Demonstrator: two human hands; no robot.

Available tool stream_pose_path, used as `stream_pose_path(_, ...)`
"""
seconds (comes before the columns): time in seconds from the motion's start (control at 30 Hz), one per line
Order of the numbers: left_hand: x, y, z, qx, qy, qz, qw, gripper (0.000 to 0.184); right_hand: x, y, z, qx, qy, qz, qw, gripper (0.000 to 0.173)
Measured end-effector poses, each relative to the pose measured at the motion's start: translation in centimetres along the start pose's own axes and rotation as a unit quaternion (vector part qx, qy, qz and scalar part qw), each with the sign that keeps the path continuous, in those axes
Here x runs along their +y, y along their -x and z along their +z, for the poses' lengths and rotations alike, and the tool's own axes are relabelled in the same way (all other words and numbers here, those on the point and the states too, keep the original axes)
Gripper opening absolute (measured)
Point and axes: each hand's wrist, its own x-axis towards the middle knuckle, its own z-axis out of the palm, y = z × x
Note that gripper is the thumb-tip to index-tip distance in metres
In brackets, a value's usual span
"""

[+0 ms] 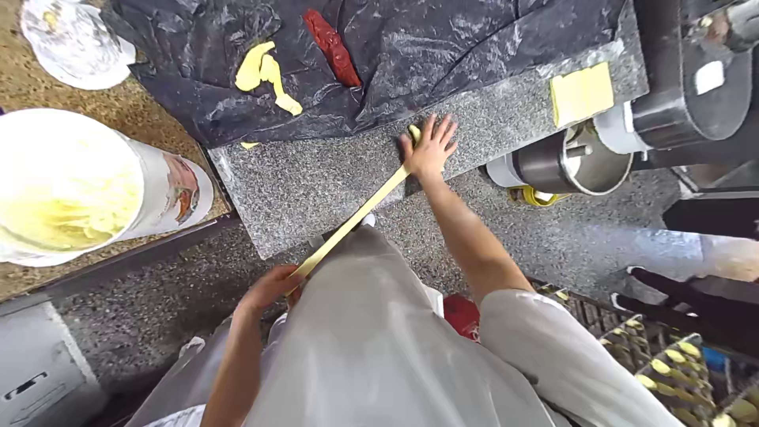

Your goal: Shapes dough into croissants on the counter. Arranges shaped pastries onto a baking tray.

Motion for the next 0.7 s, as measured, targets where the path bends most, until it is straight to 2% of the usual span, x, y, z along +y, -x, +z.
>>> stream_pose_path(0.07,0.6,0.0,0.5,0.028,0.004,0.005,1.000,0.027,0.7,-0.4,0.1,0.013,-0.004,0.015,1.000,0.111)
stream_pose_path(0.2,1.9,-1.3,1.6,0.068,0.023,0.023,0.997,0.024,-4.2,11.1,0.3,-0.072,-0.056,-0.109,0.990,0.108)
stream_pose_path(0.27,2.3,-1.8,1.6,0.075,0.022,0.032,0.996,0.024,-5.0,13.5,-0.4,-0.071,-0.067,-0.135,0.986,0.097)
stream_pose_path(0.37,2.5,-1.6,2.1,0.075,0.046,0.049,0.995,0.023,-3.1,9.9,-1.5,-0.041,-0.085,-0.094,0.991,0.076)
stream_pose_path(0.43,2.8,-1.4,1.6,0.087,0.043,0.053,0.994,0.024,-1.4,6.1,-2.2,-0.090,-0.081,-0.078,0.990,0.061)
stream_pose_path(0.5,2.6,-0.1,0.2,0.134,0.041,0.047,0.989,0.025,0.4,2.3,-3.6,-0.117,-0.063,-0.058,0.989,0.056)
stream_pose_path(0.53,2.1,1.0,-0.5,0.169,0.055,0.038,0.983,0.024,1.8,0.5,-3.8,-0.098,-0.044,-0.036,0.994,0.058)
stream_pose_path(0.6,0.8,2.6,-2.0,0.227,0.105,0.033,0.968,0.023,4.3,-1.8,-2.7,-0.040,0.003,-0.004,0.999,0.074)
stream_pose_path(0.63,0.4,2.9,-2.6,0.240,0.126,0.037,0.962,0.022,4.3,-1.3,-2.1,-0.033,0.008,-0.008,0.999,0.084)
stream_pose_path(0.7,0.6,2.4,-3.2,0.244,0.140,0.049,0.958,0.022,0.8,2.8,-1.5,-0.050,-0.014,-0.063,0.997,0.098)
